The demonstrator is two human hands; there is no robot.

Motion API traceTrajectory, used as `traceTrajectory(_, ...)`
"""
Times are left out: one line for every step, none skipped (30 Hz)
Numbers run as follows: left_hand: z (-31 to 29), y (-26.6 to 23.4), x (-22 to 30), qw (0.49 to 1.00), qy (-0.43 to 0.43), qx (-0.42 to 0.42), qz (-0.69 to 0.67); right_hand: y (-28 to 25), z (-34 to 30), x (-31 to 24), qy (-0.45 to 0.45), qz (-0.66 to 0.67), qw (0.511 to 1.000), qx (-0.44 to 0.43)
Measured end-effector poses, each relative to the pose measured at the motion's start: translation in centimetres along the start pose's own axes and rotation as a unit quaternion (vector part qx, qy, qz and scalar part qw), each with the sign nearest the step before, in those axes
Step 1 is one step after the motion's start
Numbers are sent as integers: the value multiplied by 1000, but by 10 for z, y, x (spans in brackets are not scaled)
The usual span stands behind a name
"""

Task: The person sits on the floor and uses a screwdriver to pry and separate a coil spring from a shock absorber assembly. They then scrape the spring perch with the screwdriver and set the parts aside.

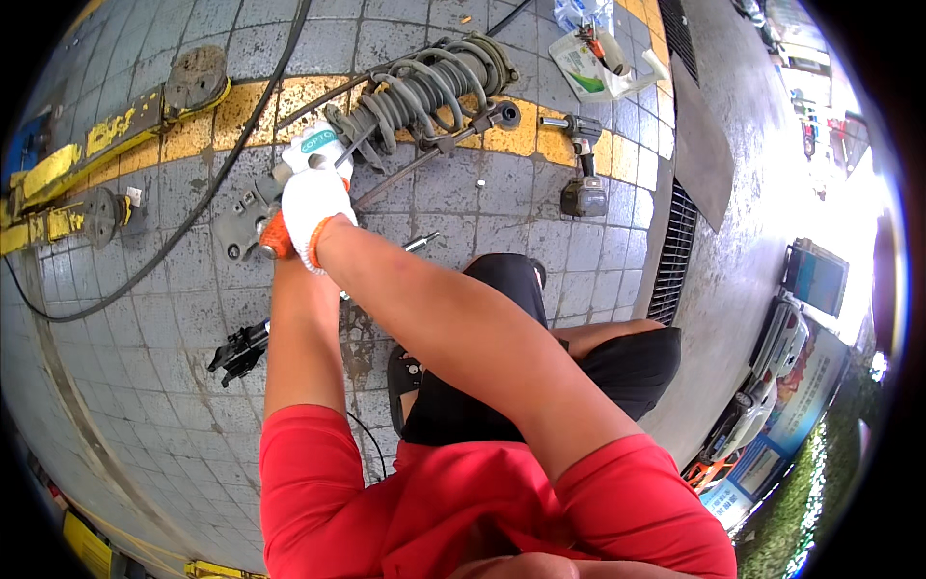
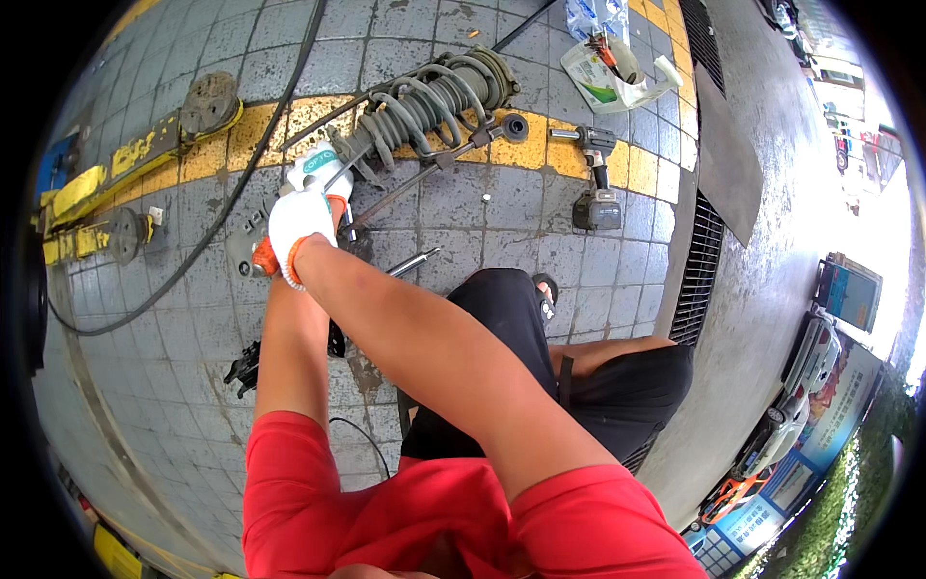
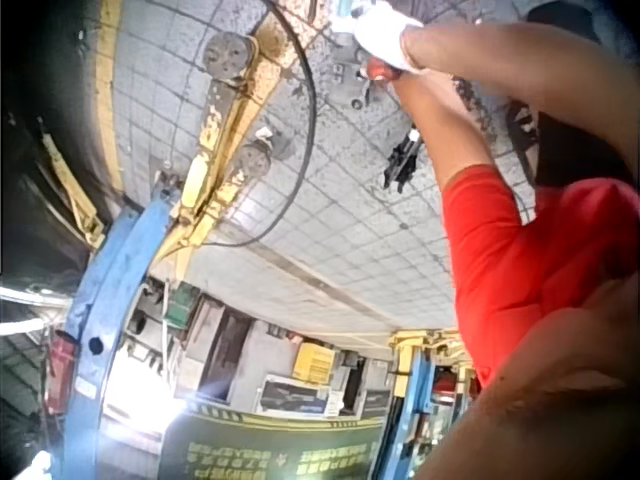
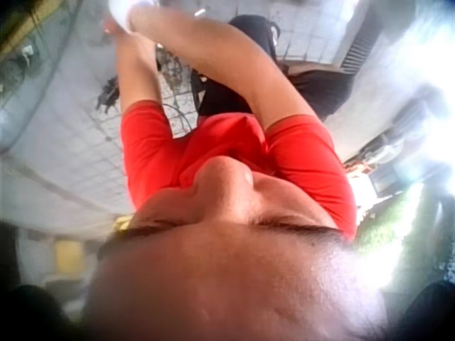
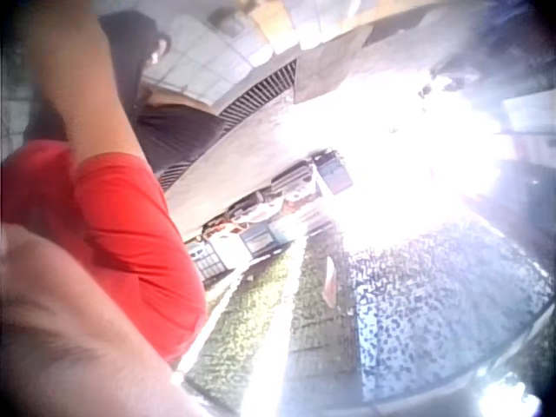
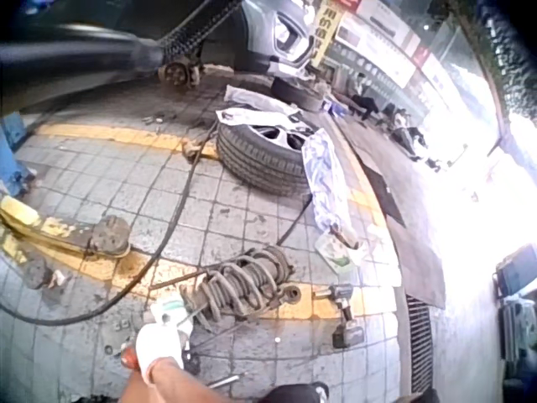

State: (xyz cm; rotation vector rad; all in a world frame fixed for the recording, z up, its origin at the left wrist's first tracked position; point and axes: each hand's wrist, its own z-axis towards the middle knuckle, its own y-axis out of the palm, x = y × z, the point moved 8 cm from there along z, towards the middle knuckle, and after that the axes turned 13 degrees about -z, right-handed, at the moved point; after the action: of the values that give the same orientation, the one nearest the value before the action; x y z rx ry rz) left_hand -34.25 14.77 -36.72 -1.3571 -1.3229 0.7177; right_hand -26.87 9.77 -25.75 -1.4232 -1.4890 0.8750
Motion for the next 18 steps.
traceTrajectory(-3, 2, 2, 1000, 4, 3, 2, 31, 6, 19, 111, 401, 905, 87)
traceTrajectory(-4, 6, 6, 1000, 5, 6, 4, 47, -3, 28, 113, 453, 877, 110)
traceTrajectory(-2, 19, 26, 1000, 26, 3, -2, 59, -10, 56, 137, 517, 831, 155)
traceTrajectory(-7, 36, 46, 999, 45, -3, -8, 75, -23, 74, 163, 563, 792, 172)
traceTrajectory(-6, 10, 17, 1000, 20, 24, 2, 56, -29, 60, 137, 641, 737, 166)
traceTrajectory(-2, 27, 21, 999, 27, 18, 2, 55, -46, 63, 188, 746, 638, 29)
traceTrajectory(-1, 10, -5, 999, 2, 35, 11, 27, -69, 47, 228, 816, 520, -109)
traceTrajectory(-3, 41, 25, 999, 32, 5, 3, 30, -93, 70, 303, 843, 435, -89)
traceTrajectory(-1, 27, 16, 1000, 28, 8, 8, 26, -104, 62, 298, 843, 432, -121)
traceTrajectory(-2, 14, 10, 1000, 28, 9, 11, 24, -112, 56, 293, 841, 428, -153)
traceTrajectory(-7, 13, 16, 999, 42, -4, 11, 28, -116, 65, 267, 828, 481, -112)
traceTrajectory(-5, 15, 25, 999, 29, -35, -19, 27, -123, 72, 242, 834, 489, -81)
traceTrajectory(-8, 8, 27, 998, 51, -40, -21, 18, -134, 74, 201, 856, 470, -80)
traceTrajectory(-2, 24, 19, 997, 61, -40, -10, 13, -148, 76, 173, 872, 449, -92)
traceTrajectory(-5, 10, 13, 996, 39, -76, 0, 4, -159, 81, 151, 879, 440, -109)
traceTrajectory(-2, 11, 15, 997, 55, -44, -9, 2, -170, 95, 148, 865, 465, -121)
traceTrajectory(-1, 15, 16, 996, 70, -48, -24, 1, -181, 110, 142, 851, 487, -133)
traceTrajectory(2, 22, 11, 996, 76, -36, -14, -1, -190, 124, 133, 837, 510, -147)
